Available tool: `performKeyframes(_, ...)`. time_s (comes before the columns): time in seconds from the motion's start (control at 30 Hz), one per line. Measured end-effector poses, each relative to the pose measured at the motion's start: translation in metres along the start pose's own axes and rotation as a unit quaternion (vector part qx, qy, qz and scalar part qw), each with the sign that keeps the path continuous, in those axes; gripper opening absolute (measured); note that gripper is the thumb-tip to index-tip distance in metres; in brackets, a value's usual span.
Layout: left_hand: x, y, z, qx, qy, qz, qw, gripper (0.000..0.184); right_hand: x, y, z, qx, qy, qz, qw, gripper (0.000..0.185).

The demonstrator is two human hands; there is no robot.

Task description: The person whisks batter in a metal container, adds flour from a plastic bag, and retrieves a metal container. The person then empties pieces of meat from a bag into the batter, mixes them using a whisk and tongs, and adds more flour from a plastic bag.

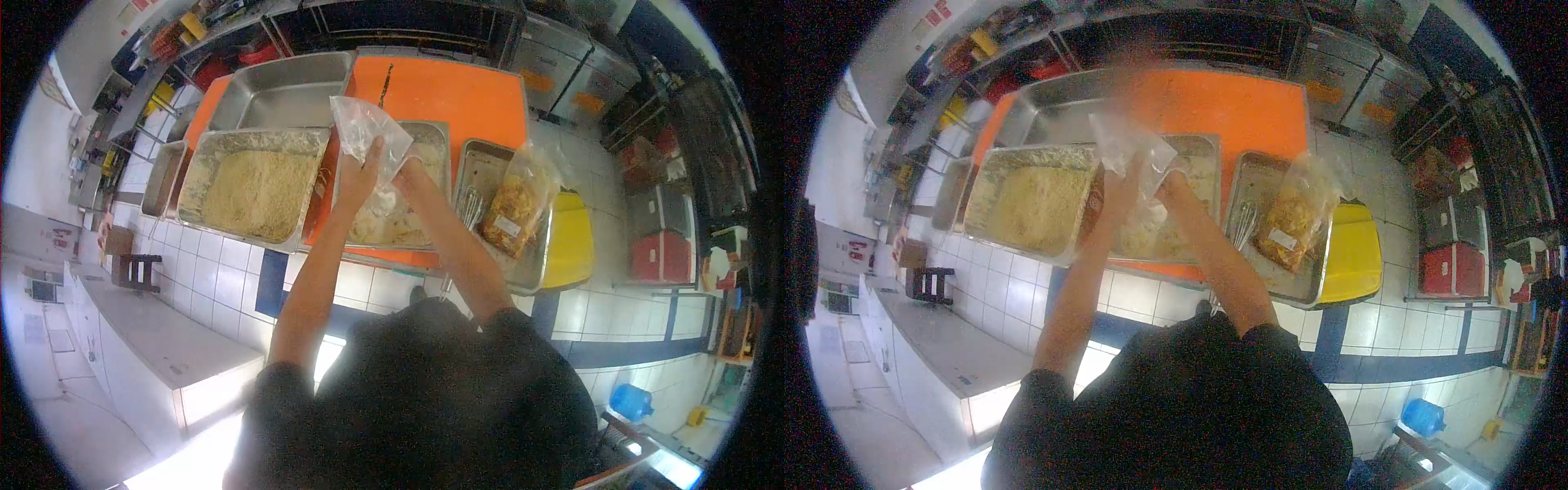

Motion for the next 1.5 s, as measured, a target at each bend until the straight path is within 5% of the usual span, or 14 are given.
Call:
performKeyframes(0.13,-0.007,0.001,-0.007,-0.036,0.015,0.039,0.998,0.04,-0.018,0.014,-0.022,-0.076,0.053,0.09,0.992,0.035)
performKeyframes(0.4,-0.004,-0.003,0.001,-0.011,-0.036,-0.065,0.997,0.037,-0.012,0.012,-0.012,-0.14,-0.047,0.048,0.988,0.036)
performKeyframes(0.47,0.009,-0.007,0.007,0.088,0.035,-0.012,0.995,0.038,-0.002,0.016,0.011,-0.139,-0.045,0.048,0.988,0.036)
performKeyframes(0.6,0.032,-0.018,0.052,0.29,0.028,0.04,0.956,0.04,0.006,0.034,0.053,-0.161,-0.056,0.062,0.983,0.036)
performKeyframes(0.67,0.038,-0.067,0.06,0.315,0.019,-0.085,0.945,0.041,0.013,0.039,0.072,-0.17,-0.067,0.066,0.981,0.035)
performKeyframes(0.8,0.042,-0.109,0.06,0.374,0.076,-0.09,0.92,0.04,0.026,0.037,0.096,-0.182,-0.092,0.064,0.977,0.035)
performKeyframes(0.9,0.031,-0.12,0.053,0.296,0.096,-0.04,0.949,0.036,0.03,0.033,0.099,-0.177,-0.096,0.06,0.978,0.035)
performKeyframes(0.97,0.022,-0.129,0.044,0.343,0.078,-0.188,0.917,0.032,0.031,0.03,0.098,-0.166,-0.089,0.059,0.98,0.035)
performKeyframes(1.13,0.008,-0.089,0.043,0.378,0.084,-0.117,0.915,0.03,0.03,0.011,0.066,-0.109,0.004,0.058,0.992,0.035)
performKeyframes(1.27,-0.003,-0.053,0.034,0.324,0.042,-0.113,0.938,0.028,0.049,-0.008,0.08,-0.113,-0.049,0.004,0.992,0.035)
performKeyframes(1.33,-0.002,-0.026,0.026,0.317,0.05,-0.07,0.945,0.028,0.032,-0.019,0.068,0.045,-0.09,-0.057,0.993,0.031)
performKeyframes(1.4,-0.006,-0.004,0.018,0.308,0.056,-0.023,0.949,0.028,0.022,-0.015,0.054,0.004,-0.073,-0.041,0.996,0.03)
performKeyframes(1.5,-0.011,-0.008,0.018,0.259,-0.027,-0.088,0.961,0.027,0.018,-0.006,0.036,-0.108,-0.016,0.017,0.994,0.029)
Point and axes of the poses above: each hand's wrist, its own x-axis towards the middle knuckle, its own z-axis out of the back of the hand, y = z × x, the point moved 10 cm from there along x, towards the middle knuckle, and after that the axes turned 4 degrees about x, right-handed, at the moved point
